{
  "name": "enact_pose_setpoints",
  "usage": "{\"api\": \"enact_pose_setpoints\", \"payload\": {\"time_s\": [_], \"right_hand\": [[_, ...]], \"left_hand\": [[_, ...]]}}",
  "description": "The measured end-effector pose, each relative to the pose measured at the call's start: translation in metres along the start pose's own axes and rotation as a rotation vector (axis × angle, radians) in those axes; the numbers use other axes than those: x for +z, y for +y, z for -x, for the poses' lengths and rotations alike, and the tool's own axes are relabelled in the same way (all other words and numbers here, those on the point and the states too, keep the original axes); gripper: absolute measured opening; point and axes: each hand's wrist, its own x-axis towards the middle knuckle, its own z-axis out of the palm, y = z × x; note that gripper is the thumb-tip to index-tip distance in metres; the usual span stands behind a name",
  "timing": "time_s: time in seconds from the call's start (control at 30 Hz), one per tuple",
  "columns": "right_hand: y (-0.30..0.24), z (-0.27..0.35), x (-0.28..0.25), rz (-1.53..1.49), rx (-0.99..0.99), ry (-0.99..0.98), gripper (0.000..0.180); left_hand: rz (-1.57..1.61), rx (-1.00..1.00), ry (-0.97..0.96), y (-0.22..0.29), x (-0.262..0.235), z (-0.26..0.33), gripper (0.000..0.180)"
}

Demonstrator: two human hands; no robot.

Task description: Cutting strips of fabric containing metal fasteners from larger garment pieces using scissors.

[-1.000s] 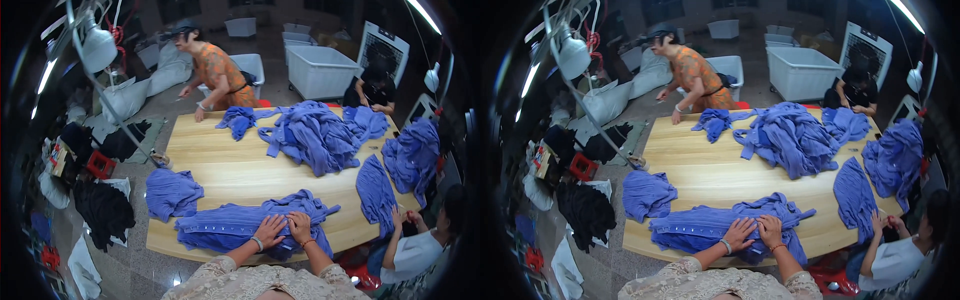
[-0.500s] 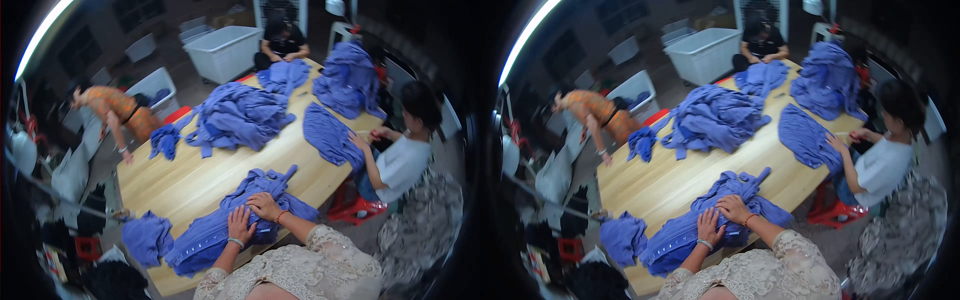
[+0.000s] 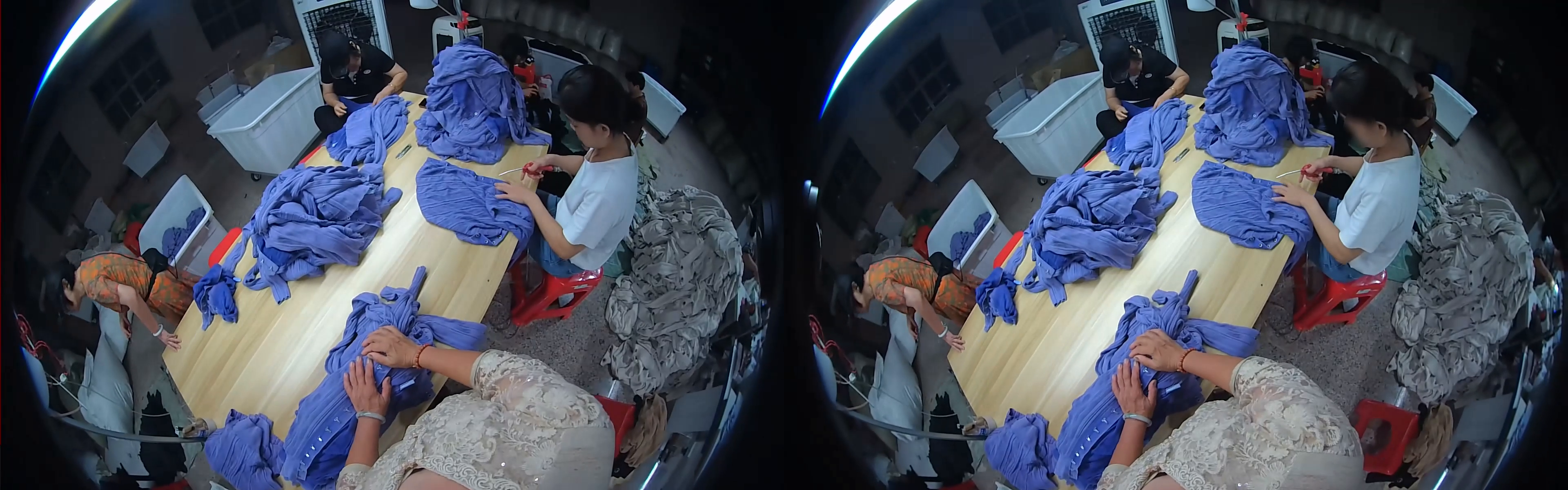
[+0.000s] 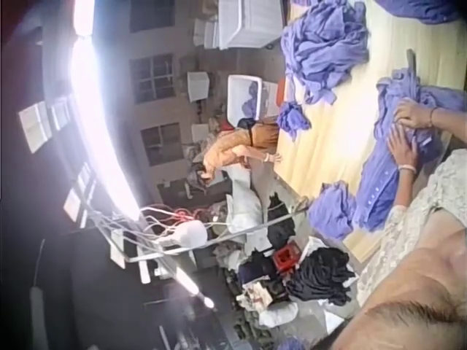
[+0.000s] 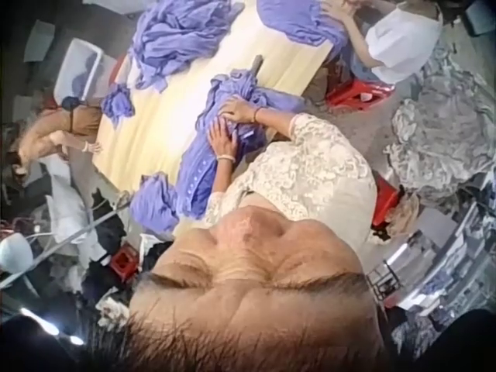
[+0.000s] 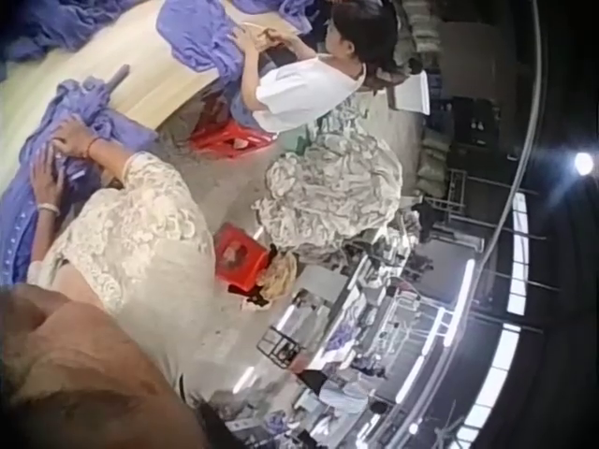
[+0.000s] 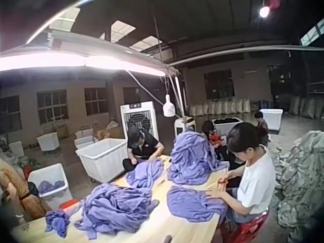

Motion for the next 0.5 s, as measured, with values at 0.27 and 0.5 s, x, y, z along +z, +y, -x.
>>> {"api": "enact_pose_setpoints", "payload": {"time_s": [0.27,0.5], "right_hand": [[-0.0001,-0.0007,0.0001,0.021,-0.016,-0.01,0.024],[0.0005,-0.0016,0.0008,0.018,-0.012,-0.01,0.022]], "left_hand": [[0.001,0.002,0.005,-0.0022,0.0007,0.0006,0.068],[0.014,-0.011,0.022,-0.003,0.0038,0.0009,0.069]]}}
